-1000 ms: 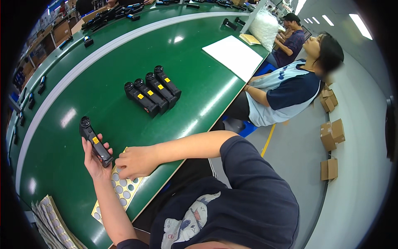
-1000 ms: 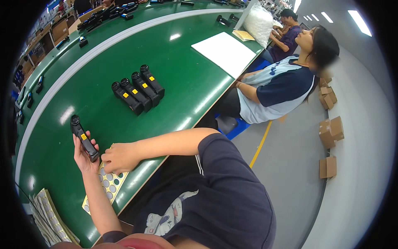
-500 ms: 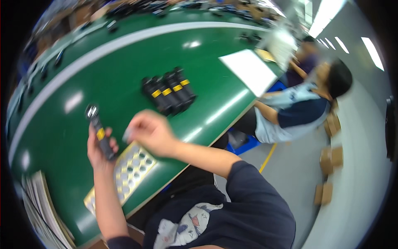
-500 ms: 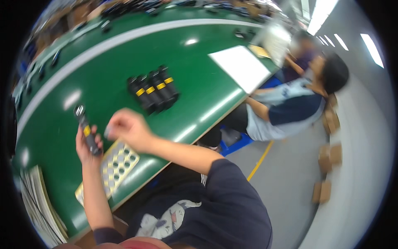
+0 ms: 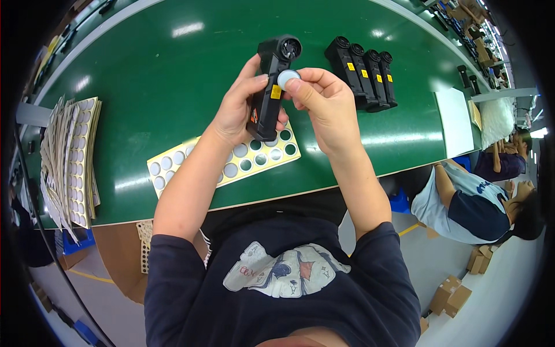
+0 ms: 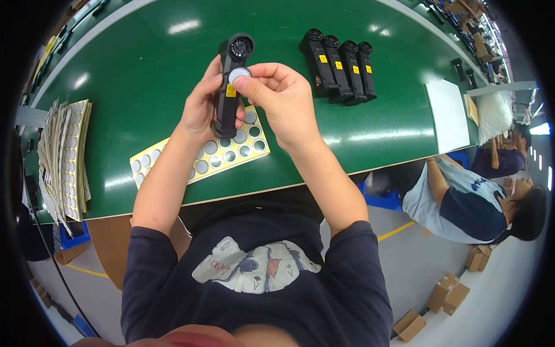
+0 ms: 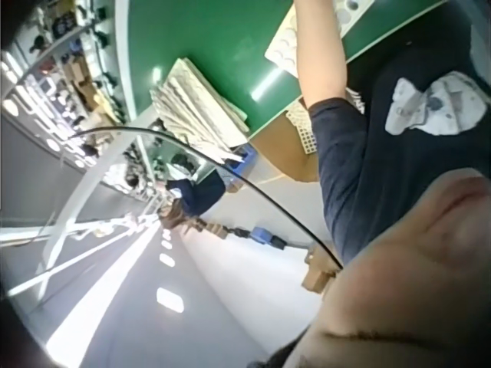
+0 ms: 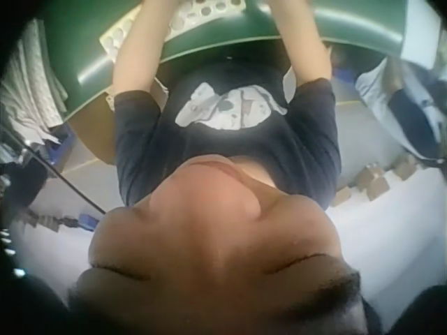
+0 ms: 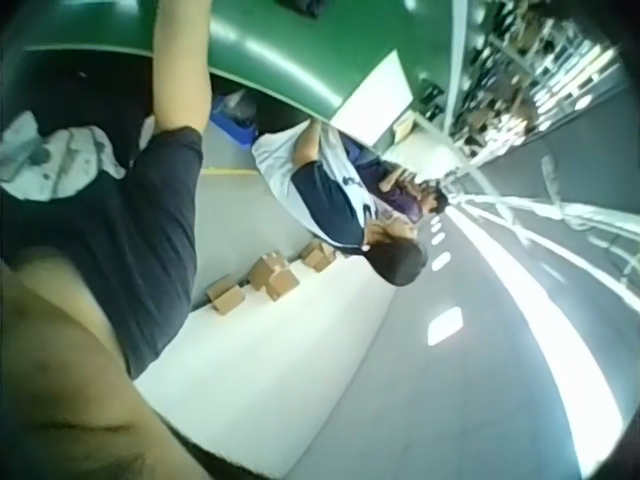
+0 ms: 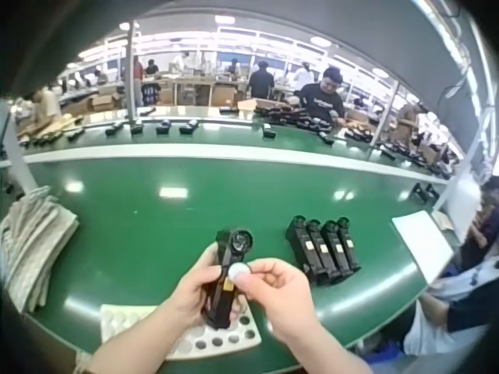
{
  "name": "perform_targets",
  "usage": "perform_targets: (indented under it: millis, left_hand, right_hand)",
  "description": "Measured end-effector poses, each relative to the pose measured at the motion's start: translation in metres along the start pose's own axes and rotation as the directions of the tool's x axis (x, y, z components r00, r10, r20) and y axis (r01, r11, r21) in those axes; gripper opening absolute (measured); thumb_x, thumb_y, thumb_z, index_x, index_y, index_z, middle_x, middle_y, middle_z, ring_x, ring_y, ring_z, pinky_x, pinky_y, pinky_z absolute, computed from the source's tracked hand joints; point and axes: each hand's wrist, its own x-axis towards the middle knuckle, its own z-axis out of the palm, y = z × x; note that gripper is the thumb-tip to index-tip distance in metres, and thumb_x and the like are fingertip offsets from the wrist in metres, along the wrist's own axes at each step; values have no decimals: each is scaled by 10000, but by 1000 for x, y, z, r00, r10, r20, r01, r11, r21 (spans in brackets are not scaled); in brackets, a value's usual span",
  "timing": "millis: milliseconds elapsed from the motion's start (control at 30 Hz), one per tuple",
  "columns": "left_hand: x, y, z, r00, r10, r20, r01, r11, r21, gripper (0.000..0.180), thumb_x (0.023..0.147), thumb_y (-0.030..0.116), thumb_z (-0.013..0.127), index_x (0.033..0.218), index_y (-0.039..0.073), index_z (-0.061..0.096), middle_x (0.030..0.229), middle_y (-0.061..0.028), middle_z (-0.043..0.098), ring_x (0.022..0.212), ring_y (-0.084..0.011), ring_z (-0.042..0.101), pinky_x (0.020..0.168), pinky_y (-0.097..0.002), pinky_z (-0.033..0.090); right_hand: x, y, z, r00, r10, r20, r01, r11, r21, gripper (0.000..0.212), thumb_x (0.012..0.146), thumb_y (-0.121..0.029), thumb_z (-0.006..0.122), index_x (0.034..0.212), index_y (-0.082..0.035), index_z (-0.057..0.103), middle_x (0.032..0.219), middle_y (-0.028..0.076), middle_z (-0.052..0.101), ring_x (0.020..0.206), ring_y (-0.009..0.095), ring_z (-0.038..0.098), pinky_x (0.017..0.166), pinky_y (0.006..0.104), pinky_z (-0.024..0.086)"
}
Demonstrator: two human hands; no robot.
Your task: Assembling handheld electronic devices by snapping a circular component into the sensor housing
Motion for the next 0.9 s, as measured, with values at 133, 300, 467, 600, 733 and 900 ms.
perform_targets:
  millis: [133,300,467,600,733,900]
  left_hand:
    - [0,-2,0,999,-17,51,19,999,-32,738,987,257,491,1610,189,101,1002,-193,647,651,-290,714,552,-398,632]
    - [1,1,5,982,-80,170,94,993,-73,727,1014,320,510,1616,252,108,978,-187,641,646,-284,709,537,-389,624]
    - [1,-2,10,993,-119,18,119,993,-9,683,1026,310,505,1615,255,164,908,-178,644,569,-278,676,480,-366,592]
    - [35,6,6,957,-76,-279,122,981,149,454,1022,235,535,1443,162,381,898,-181,656,576,-299,665,490,-401,590]
    - [92,72,-68,863,129,-488,-107,992,73,243,993,127,565,1200,23,494,1022,-179,633,919,-297,647,874,-448,564]
    - [115,27,-49,751,406,-521,-100,849,519,704,970,122,626,1567,40,261,1325,-167,525,1054,-280,635,934,-401,533]
  right_hand:
    - [8,2,0,998,32,-58,-34,999,-30,292,850,-101,834,1045,25,658,878,82,728,711,95,652,633,224,523]
    - [6,5,9,989,-104,-106,104,995,-2,267,866,-46,809,948,-23,555,773,71,674,629,99,639,544,245,521]
    - [14,18,-10,997,-70,-11,71,994,82,319,907,-70,781,868,-84,464,693,26,609,567,86,616,496,240,488]
    - [18,57,-52,979,-201,32,202,941,-273,213,940,-103,742,869,-72,544,748,-21,613,676,43,594,589,212,461]
    - [-4,66,-64,954,-204,219,297,745,-597,206,861,-150,768,809,-77,583,672,41,629,552,158,604,525,307,453]
    - [-13,73,-79,874,-288,391,474,334,-814,188,840,-279,751,803,-163,607,751,-8,634,786,240,623,757,416,418]
